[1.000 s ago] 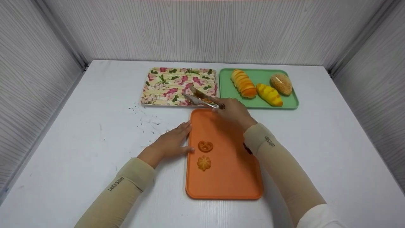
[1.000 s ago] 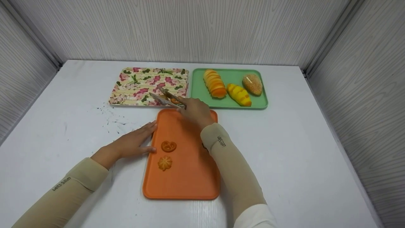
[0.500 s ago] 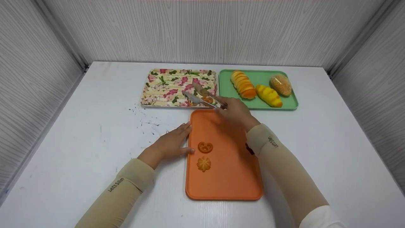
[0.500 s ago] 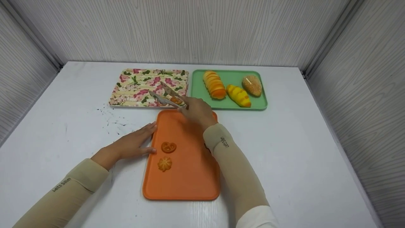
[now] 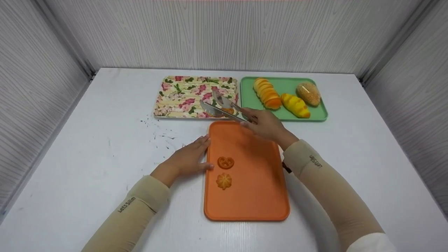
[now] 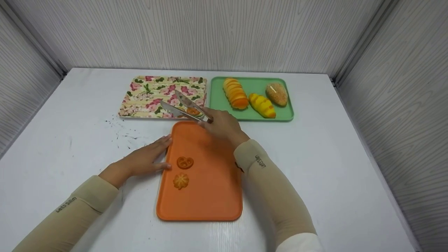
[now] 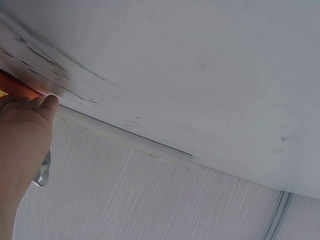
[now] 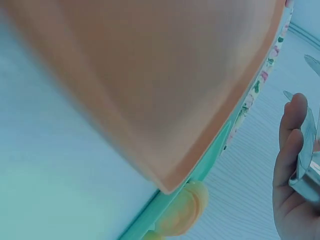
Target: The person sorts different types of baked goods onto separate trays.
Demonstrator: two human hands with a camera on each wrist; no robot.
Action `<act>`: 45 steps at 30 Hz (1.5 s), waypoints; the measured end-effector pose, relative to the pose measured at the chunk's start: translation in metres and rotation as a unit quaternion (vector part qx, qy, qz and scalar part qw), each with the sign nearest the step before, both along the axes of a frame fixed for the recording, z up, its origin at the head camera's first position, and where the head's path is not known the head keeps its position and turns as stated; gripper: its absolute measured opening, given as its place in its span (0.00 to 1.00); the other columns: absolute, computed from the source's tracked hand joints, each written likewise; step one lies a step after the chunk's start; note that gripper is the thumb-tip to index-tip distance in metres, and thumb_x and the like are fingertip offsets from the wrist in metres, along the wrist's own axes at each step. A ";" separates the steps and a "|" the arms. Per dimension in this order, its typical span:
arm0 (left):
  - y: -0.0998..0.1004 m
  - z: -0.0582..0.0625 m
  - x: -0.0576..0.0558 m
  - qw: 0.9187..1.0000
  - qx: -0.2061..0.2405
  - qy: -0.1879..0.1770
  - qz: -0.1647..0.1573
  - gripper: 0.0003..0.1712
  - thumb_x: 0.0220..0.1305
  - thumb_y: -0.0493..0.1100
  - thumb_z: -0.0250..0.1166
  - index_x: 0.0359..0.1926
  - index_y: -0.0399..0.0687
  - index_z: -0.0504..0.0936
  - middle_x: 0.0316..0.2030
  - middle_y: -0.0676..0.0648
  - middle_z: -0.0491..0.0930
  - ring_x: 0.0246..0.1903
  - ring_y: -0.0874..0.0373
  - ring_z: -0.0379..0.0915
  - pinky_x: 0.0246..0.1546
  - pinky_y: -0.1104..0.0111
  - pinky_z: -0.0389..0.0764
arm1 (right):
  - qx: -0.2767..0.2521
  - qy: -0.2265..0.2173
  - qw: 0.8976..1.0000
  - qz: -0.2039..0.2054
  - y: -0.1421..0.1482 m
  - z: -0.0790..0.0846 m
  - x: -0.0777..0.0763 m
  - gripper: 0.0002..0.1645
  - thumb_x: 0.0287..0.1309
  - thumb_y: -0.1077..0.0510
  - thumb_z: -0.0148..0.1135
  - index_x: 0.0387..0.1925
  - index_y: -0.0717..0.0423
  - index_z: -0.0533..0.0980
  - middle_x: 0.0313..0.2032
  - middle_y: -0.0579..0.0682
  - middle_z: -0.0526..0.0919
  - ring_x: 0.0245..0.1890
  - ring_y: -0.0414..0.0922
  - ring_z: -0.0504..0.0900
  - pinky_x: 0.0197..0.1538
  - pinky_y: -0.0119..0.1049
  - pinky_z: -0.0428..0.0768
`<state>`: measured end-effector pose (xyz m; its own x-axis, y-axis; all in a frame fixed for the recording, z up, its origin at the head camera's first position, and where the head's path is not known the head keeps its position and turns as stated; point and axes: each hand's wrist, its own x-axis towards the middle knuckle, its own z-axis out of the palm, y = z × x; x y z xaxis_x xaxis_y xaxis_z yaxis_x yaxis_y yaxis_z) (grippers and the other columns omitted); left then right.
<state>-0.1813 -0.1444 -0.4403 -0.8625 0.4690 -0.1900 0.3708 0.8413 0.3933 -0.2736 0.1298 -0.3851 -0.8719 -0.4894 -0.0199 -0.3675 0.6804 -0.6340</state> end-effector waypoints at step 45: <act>-0.001 0.000 -0.001 1.000 0.007 -0.014 -0.003 0.55 0.60 0.71 0.54 0.75 0.46 0.42 0.74 0.50 0.37 0.72 0.53 0.33 0.68 0.55 0.49 | 0.052 0.026 0.972 0.227 0.075 -0.008 0.046 0.33 0.59 0.38 0.60 0.60 0.52 0.75 0.39 0.42 0.85 0.23 0.38 0.69 0.29 0.34 0.69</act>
